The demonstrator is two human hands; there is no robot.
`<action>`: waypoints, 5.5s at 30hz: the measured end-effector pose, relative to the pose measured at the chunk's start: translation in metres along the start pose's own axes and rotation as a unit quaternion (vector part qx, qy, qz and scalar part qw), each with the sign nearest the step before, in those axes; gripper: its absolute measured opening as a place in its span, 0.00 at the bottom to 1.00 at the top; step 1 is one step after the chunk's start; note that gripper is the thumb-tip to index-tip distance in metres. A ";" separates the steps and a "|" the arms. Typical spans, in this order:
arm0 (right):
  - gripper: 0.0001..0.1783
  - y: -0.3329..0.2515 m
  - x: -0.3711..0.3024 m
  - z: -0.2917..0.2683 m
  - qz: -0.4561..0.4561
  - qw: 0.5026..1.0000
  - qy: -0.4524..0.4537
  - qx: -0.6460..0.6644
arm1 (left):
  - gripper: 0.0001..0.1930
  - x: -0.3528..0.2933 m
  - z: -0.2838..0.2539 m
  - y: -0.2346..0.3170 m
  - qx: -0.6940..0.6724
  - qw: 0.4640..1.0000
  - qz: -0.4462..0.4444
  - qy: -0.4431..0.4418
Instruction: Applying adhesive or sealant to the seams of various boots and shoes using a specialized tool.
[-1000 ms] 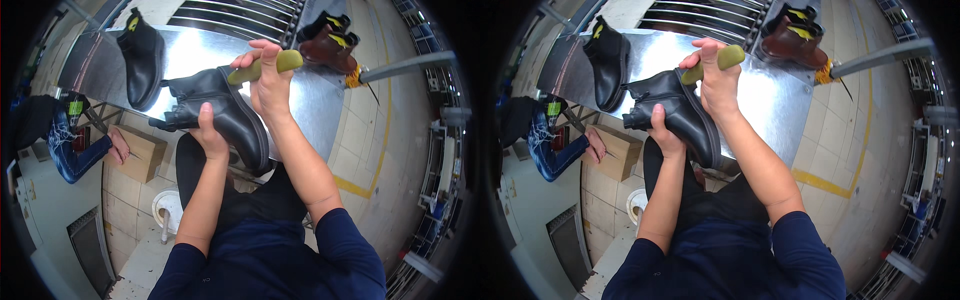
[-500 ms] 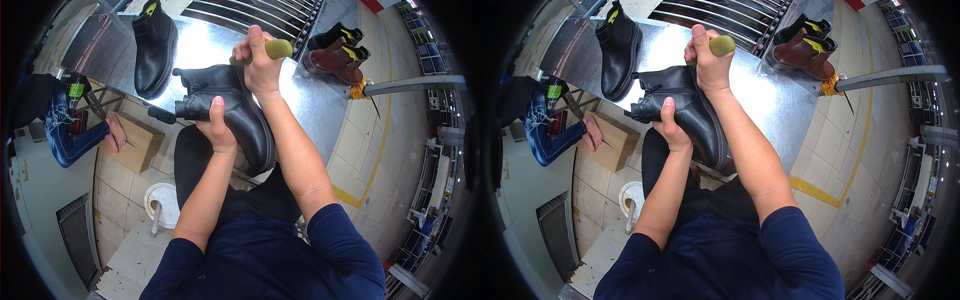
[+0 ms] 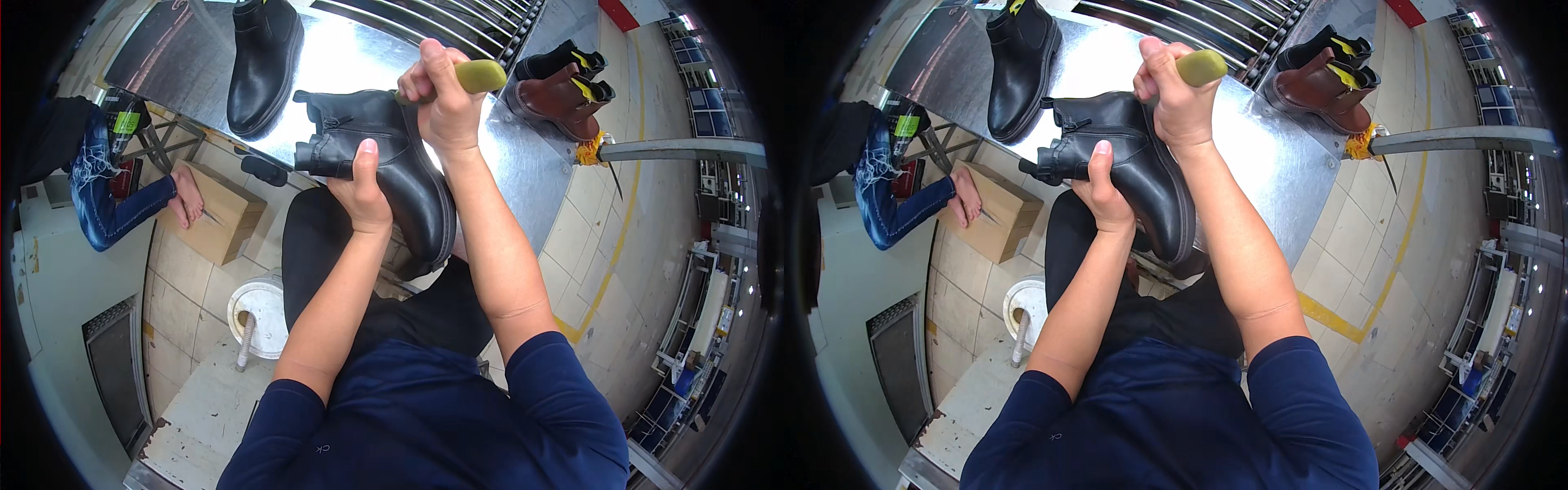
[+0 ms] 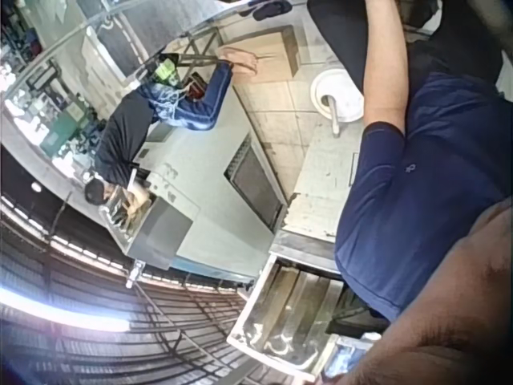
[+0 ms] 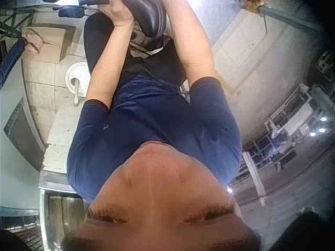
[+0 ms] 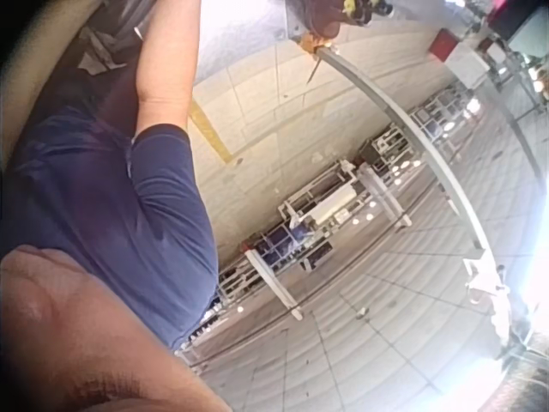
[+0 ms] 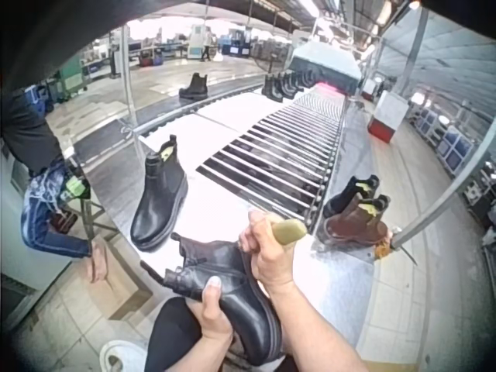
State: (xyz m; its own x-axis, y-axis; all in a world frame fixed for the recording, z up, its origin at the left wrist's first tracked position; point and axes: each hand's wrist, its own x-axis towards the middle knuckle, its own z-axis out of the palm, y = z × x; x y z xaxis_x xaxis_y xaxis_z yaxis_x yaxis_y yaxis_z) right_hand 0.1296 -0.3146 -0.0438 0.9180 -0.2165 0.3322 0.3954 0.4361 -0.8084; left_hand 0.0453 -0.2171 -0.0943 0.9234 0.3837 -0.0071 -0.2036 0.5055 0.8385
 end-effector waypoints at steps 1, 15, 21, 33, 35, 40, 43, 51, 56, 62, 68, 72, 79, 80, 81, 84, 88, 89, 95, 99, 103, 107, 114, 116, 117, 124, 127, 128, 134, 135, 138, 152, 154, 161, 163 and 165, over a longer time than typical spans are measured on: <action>0.17 -0.002 -0.001 -0.003 0.006 1.000 0.002 0.009 | 0.18 -0.001 0.001 -0.001 -0.001 1.000 -0.002 -0.002; 0.26 -0.091 -0.086 -0.068 0.083 0.987 0.134 -0.016 | 0.17 -0.011 0.032 -0.011 0.102 0.985 0.111 -0.087; 0.30 -0.124 -0.139 -0.092 0.087 0.979 0.169 -0.078 | 0.21 -0.006 0.032 -0.023 0.141 0.974 0.118 -0.129; 0.21 -0.081 -0.056 -0.052 0.112 0.976 0.185 -0.002 | 0.32 -0.021 -0.017 -0.040 -0.020 0.986 -0.067 -0.151; 0.19 -0.064 -0.035 -0.042 0.120 0.978 0.171 -0.008 | 0.29 -0.021 -0.014 -0.037 -0.004 0.991 -0.045 -0.123; 0.15 -0.036 -0.007 -0.028 0.138 0.975 0.159 -0.065 | 0.25 -0.028 -0.010 -0.027 -0.002 0.995 -0.016 -0.098; 0.13 -0.030 0.007 -0.024 0.142 0.968 0.164 -0.123 | 0.27 -0.026 -0.009 -0.026 0.005 0.996 -0.029 -0.081; 0.08 -0.009 0.031 -0.012 0.135 0.944 0.163 -0.253 | 0.26 -0.024 -0.011 -0.025 0.027 0.997 -0.025 -0.065; 0.13 0.016 0.055 -0.022 0.062 0.895 0.175 -0.407 | 0.48 -0.026 -0.012 -0.019 0.001 0.995 -0.071 -0.070; 0.10 0.012 0.050 -0.026 0.081 0.960 0.131 -0.233 | 0.51 -0.027 -0.003 -0.024 0.012 0.995 0.013 -0.099; 0.11 -0.022 0.013 -0.027 -0.057 0.972 0.203 -0.101 | 0.44 -0.023 -0.007 -0.026 0.064 0.986 0.053 -0.146; 0.09 -0.093 -0.047 -0.054 -0.086 0.939 0.313 -0.117 | 0.49 -0.034 0.030 -0.015 0.102 0.969 0.138 -0.179; 0.15 -0.144 -0.182 -0.121 -0.005 0.917 0.382 -0.117 | 0.50 -0.036 0.061 -0.023 0.064 0.938 0.037 -0.339; 0.15 -0.146 -0.194 -0.115 0.025 0.923 0.374 -0.090 | 0.52 0.003 0.054 -0.035 0.050 0.900 0.154 -0.406; 0.15 -0.148 -0.206 -0.115 0.057 0.924 0.372 -0.068 | 0.54 0.021 0.065 -0.032 0.062 0.876 0.161 -0.450; 0.15 -0.151 -0.222 -0.114 0.072 0.926 0.369 -0.045 | 0.57 0.071 0.069 -0.017 0.209 0.760 0.071 -0.611; 0.16 -0.152 -0.222 -0.141 0.025 0.906 0.421 0.016 | 0.54 0.054 0.036 0.011 0.357 0.768 0.232 -0.478; 0.17 -0.147 -0.220 -0.146 0.015 0.899 0.436 0.025 | 0.51 0.036 0.016 0.022 0.337 0.797 0.246 -0.437; 0.17 -0.126 -0.203 -0.149 0.042 0.887 0.444 0.120 | 0.50 -0.028 -0.058 0.048 0.224 0.877 0.112 -0.411; 0.17 -0.117 -0.195 -0.140 0.026 0.866 0.470 0.168 | 0.49 -0.002 -0.077 0.046 0.236 0.849 0.031 -0.471; 0.15 -0.099 -0.183 -0.133 0.015 0.868 0.482 0.116 | 0.38 0.008 -0.077 0.054 0.281 0.811 -0.082 -0.506; 0.13 -0.103 -0.167 -0.147 0.049 0.879 0.468 0.075 | 0.45 0.013 -0.070 0.064 0.372 0.771 -0.149 -0.496; 0.16 -0.110 -0.132 -0.171 0.215 0.925 0.313 0.021 | 0.42 0.013 -0.059 0.054 0.329 0.759 -0.106 -0.552; 0.16 -0.109 -0.125 -0.173 0.234 0.925 0.298 0.003 | 0.41 0.010 -0.052 0.052 0.314 0.762 -0.094 -0.559; 0.16 -0.108 -0.122 -0.174 0.250 0.926 0.282 -0.013 | 0.39 0.010 -0.049 0.052 0.311 0.761 -0.098 -0.561; 0.14 -0.103 -0.113 -0.169 0.237 0.927 0.288 -0.042 | 0.40 0.052 -0.043 0.046 0.289 0.722 -0.076 -0.624; 0.14 -0.094 -0.117 -0.161 0.209 0.933 0.292 -0.011 | 0.48 0.092 -0.020 0.033 0.292 0.711 -0.072 -0.636; 0.14 -0.090 -0.119 -0.157 0.180 0.930 0.321 -0.009 | 0.51 0.095 -0.003 0.036 0.343 0.711 -0.032 -0.613; 0.15 -0.096 -0.151 -0.156 0.091 0.898 0.423 0.081 | 0.69 0.012 -0.033 0.029 0.343 0.880 0.068 -0.322; 0.14 -0.100 -0.155 -0.151 0.091 0.898 0.422 0.088 | 0.65 -0.003 -0.037 0.026 0.301 0.890 0.105 -0.327; 0.13 -0.112 -0.170 -0.136 0.097 0.899 0.418 0.085 | 0.64 -0.065 0.006 0.017 0.434 0.850 0.147 -0.261; 0.12 -0.127 -0.179 -0.098 0.097 0.924 0.364 0.057 | 0.34 -0.076 0.022 -0.017 0.052 0.980 0.095 -0.170; 0.12 -0.127 -0.181 -0.094 0.102 0.927 0.358 0.054 | 0.33 -0.077 0.018 -0.019 0.036 0.982 0.082 -0.168; 0.12 -0.128 -0.168 -0.081 0.141 0.922 0.361 -0.009 | 0.32 -0.069 0.014 -0.023 0.059 0.977 0.124 -0.164; 0.12 -0.127 -0.163 -0.076 0.157 0.917 0.366 -0.020 | 0.33 -0.073 0.014 -0.023 0.037 0.982 0.117 -0.146; 0.12 -0.131 -0.157 -0.069 0.157 0.918 0.361 -0.042 | 0.36 -0.072 0.009 -0.027 0.032 0.985 0.107 -0.130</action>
State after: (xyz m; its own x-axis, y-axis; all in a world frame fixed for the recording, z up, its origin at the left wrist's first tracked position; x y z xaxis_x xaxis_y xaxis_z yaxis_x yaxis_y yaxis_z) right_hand -0.0682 -0.3984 -0.0239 0.7151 -0.6276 -0.3078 0.0836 0.5140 -0.8537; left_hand -0.0128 -0.2651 -0.1110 0.9151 0.2620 0.3064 -0.3899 0.3816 0.8381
